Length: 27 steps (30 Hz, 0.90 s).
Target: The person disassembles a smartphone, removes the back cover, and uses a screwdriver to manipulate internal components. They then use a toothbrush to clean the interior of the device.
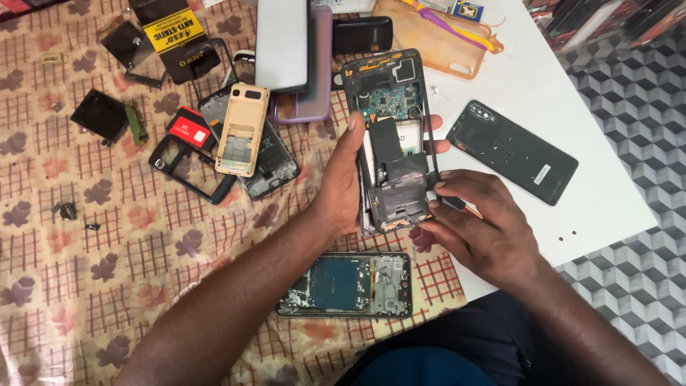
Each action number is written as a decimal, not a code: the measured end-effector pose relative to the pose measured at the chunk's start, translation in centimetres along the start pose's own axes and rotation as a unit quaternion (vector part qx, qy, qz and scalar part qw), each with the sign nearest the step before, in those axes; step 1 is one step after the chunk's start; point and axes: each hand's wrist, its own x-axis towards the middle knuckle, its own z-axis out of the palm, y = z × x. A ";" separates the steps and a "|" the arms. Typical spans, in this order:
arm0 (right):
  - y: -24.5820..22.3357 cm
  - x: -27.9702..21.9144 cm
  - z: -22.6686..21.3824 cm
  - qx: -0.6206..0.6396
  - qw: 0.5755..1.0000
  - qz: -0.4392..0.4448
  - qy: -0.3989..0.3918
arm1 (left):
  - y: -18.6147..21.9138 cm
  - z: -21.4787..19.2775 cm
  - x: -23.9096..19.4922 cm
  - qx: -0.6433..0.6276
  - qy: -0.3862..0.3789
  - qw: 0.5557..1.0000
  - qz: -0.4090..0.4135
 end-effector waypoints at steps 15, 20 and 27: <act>-1.5 0.5 0.1 -0.011 1.000 -0.012 -0.015 | -0.2 0.4 0.2 0.083 0.111 0.988 0.071; -1.4 0.2 0.3 0.014 1.000 -0.002 -0.016 | -0.4 0.5 0.3 0.042 0.086 0.993 0.076; -0.9 -0.1 0.3 0.051 0.999 0.004 0.016 | -0.3 1.0 0.4 0.061 0.121 0.988 0.073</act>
